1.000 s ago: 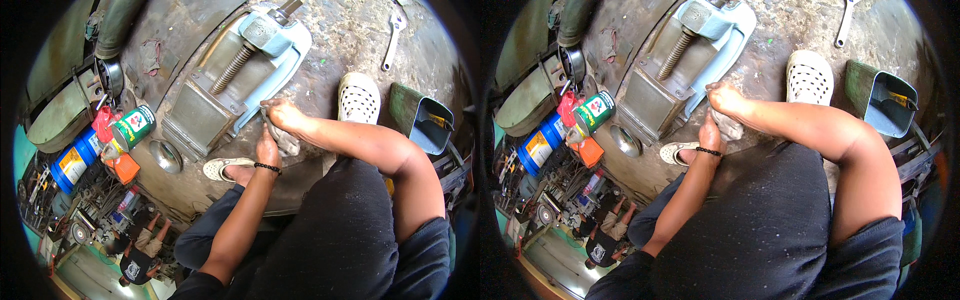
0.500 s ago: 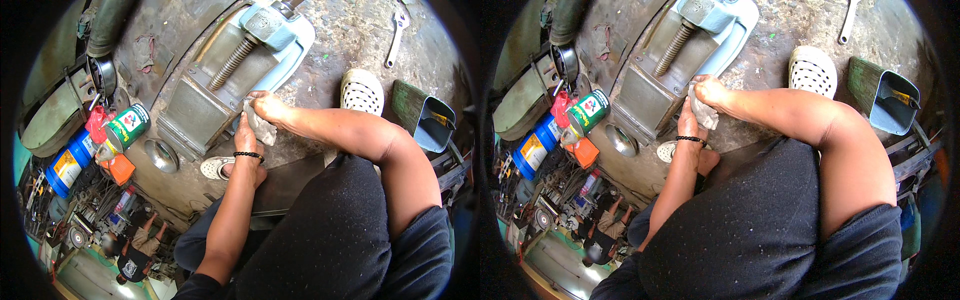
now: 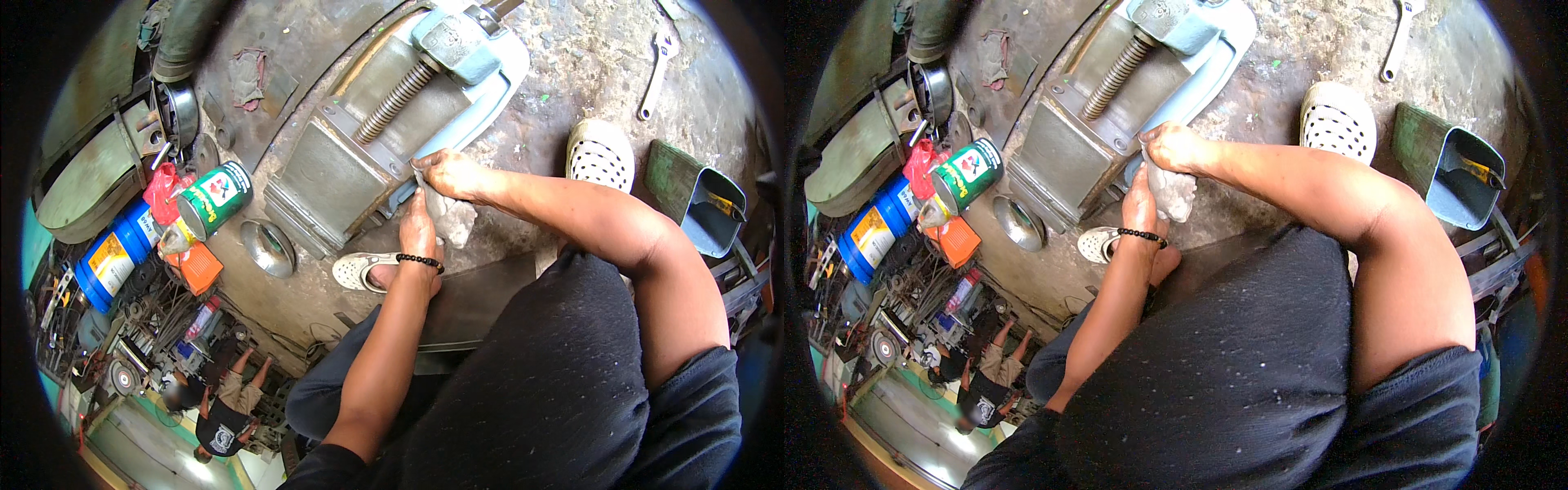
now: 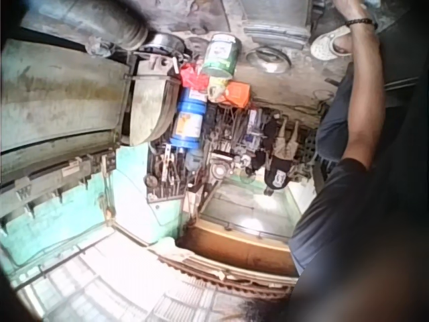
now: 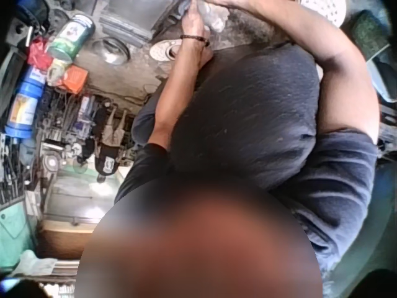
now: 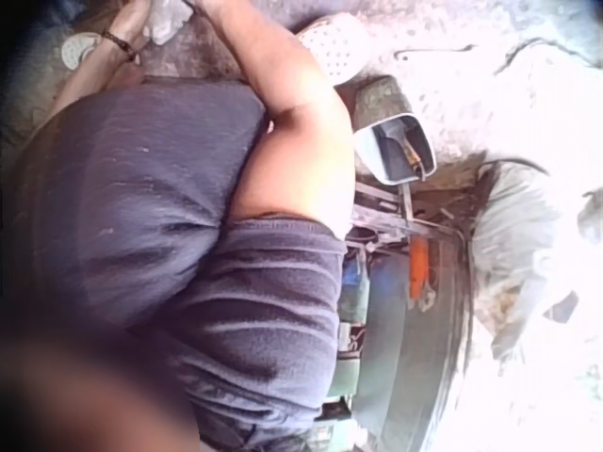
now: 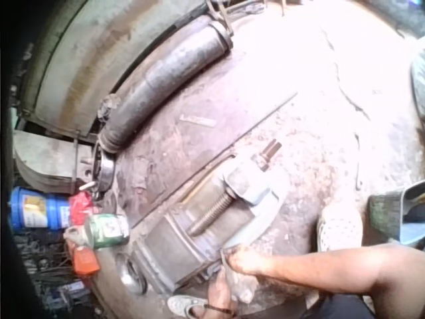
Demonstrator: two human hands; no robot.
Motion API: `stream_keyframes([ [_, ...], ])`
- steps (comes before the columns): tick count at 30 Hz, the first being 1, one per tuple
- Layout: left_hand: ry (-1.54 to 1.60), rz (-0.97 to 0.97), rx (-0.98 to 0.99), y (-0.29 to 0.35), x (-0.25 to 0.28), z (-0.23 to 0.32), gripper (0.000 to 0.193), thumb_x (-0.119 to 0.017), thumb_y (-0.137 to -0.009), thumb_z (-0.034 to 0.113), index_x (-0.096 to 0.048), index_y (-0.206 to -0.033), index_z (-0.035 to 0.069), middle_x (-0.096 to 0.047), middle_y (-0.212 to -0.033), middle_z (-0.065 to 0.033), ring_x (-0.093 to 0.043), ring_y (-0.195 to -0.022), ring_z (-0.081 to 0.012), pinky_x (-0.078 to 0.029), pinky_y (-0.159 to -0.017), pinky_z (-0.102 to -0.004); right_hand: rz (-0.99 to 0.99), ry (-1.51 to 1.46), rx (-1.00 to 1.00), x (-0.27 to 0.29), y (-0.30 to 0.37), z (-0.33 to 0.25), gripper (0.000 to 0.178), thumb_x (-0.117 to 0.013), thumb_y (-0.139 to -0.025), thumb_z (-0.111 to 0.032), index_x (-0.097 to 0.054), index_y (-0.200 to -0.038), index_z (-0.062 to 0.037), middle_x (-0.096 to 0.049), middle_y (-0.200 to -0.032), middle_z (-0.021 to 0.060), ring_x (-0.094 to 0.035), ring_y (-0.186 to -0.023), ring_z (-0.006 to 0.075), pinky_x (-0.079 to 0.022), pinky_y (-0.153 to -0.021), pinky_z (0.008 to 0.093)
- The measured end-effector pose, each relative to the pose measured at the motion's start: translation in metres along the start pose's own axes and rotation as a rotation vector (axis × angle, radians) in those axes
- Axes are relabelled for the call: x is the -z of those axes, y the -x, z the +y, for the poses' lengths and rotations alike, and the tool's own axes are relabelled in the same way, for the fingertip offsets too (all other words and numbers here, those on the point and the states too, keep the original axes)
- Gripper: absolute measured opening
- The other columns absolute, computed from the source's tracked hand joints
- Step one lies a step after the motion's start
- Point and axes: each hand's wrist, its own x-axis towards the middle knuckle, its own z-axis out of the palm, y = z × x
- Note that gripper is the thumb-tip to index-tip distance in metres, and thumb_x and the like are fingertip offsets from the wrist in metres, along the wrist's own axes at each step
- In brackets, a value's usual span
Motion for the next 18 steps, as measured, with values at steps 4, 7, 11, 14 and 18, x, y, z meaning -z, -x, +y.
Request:
stream_keyframes([
  [4, -0.064, 0.014, 0.078, 0.007, 0.007, -0.010, 0.051, -0.049, -0.103, 0.035, -0.053, -0.131, -0.007, -0.062, -0.124, -0.0133, -0.062, -0.107, -0.0213, -0.051, -0.090, -0.0321, 0.000, 0.325, 0.231, 0.003, 0.017, 0.000, 0.024, -0.054, -0.079, -0.011, -0.073, -0.082, 0.0018, -0.071, -0.099, 0.0229, -0.071, -0.091, 0.0316, -0.057, -0.085, 0.0376],
  [7, -0.085, 0.013, 0.020, 0.002, 0.007, -0.010, 0.052, -0.049, -0.102, 0.036, -0.052, -0.132, -0.007, -0.061, -0.126, -0.0134, -0.062, -0.109, -0.0213, -0.050, -0.091, -0.0320, 0.058, -0.087, -0.142, 0.008, 0.017, -0.009, 0.040, -0.048, -0.082, -0.012, -0.068, -0.113, 0.0027, -0.066, -0.106, 0.0310, -0.067, -0.103, 0.0386, -0.053, -0.093, 0.0399],
  [11, -0.002, 0.019, -0.044, -0.009, -0.001, 0.002, 0.041, -0.040, -0.106, 0.032, -0.051, -0.131, 0.001, -0.064, -0.121, -0.0117, -0.066, -0.105, -0.0257, -0.056, -0.087, -0.0408, 0.193, -0.398, -0.444, 0.005, 0.004, -0.025, 0.044, -0.045, -0.085, -0.016, -0.065, -0.120, 0.0031, -0.066, -0.105, 0.0324, -0.065, -0.103, 0.0433, -0.052, -0.095, 0.0423],
  [14, 0.019, 0.022, -0.041, -0.008, -0.004, 0.011, 0.039, -0.042, -0.106, 0.031, -0.052, -0.130, 0.002, -0.063, -0.121, -0.0099, -0.064, -0.106, -0.0242, -0.055, -0.088, -0.0408, 0.334, -0.483, -0.541, 0.002, -0.002, -0.032, 0.040, -0.050, -0.086, -0.016, -0.065, -0.118, 0.0030, -0.067, -0.103, 0.0314, -0.066, -0.100, 0.0418, -0.052, -0.092, 0.0424],
  [18, -0.019, -0.023, -0.065, -0.007, -0.007, 0.017, 0.041, -0.046, -0.105, 0.030, -0.052, -0.132, 0.001, -0.061, -0.123, -0.0097, -0.062, -0.108, -0.0227, -0.052, -0.091, -0.0383, 0.419, -0.573, -0.627, 0.001, 0.001, -0.030, 0.039, -0.052, -0.087, -0.017, -0.066, -0.116, 0.0040, -0.068, -0.103, 0.0293, -0.067, -0.100, 0.0400, -0.053, -0.091, 0.0412],
])
